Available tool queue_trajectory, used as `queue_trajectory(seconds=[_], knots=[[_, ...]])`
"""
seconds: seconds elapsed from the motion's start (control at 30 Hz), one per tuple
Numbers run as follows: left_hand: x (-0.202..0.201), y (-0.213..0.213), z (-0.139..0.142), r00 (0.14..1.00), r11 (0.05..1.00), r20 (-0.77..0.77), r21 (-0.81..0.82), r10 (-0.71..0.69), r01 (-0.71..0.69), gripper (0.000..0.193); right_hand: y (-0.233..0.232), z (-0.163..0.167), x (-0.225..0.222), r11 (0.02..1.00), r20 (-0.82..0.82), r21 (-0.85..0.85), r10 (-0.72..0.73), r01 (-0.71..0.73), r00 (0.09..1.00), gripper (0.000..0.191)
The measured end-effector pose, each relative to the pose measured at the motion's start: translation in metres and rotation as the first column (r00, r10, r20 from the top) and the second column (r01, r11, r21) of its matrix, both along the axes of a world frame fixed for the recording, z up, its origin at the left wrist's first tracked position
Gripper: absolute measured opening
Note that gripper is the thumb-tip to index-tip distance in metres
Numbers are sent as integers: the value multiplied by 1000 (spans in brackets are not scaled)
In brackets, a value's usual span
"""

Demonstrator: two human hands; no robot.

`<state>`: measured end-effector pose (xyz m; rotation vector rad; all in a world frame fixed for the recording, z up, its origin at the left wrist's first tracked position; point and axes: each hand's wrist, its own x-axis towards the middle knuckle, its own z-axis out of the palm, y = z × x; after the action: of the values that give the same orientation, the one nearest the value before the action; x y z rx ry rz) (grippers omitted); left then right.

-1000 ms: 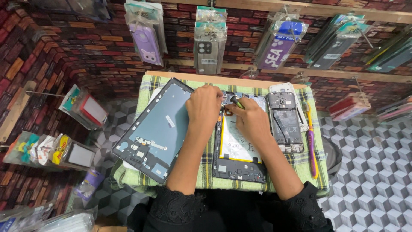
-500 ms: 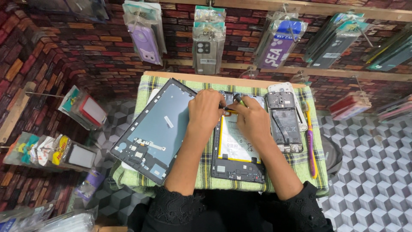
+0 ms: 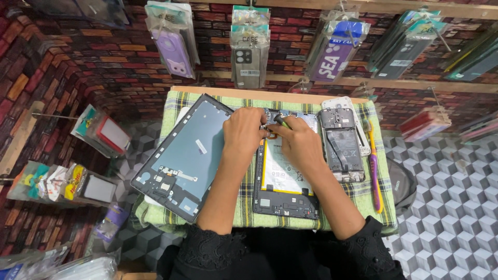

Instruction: The person uses a screwdriver to remove screws from the internal frame of a disassembled tablet. They carefully unscrew multiple fasteners around the battery and motherboard area while the tablet remains open on a workbench.

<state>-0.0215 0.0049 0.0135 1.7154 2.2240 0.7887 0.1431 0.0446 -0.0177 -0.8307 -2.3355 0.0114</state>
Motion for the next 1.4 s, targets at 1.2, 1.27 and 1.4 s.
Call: queue_trajectory(seconds=[1.2, 1.27, 1.4], knots=[[4, -4, 4, 1000, 999, -19, 33, 7, -6, 8, -3, 11, 0, 996, -157, -12, -94, 93, 983, 33], [3, -5, 2, 997, 992, -80, 122, 2, 8, 9, -3, 11, -1, 996, -146, -8, -87, 87, 985, 32], [4, -3, -1, 995, 991, -100, 134, -3, 16, 11, -4, 12, -2, 996, -141, -33, -84, 81, 986, 30]])
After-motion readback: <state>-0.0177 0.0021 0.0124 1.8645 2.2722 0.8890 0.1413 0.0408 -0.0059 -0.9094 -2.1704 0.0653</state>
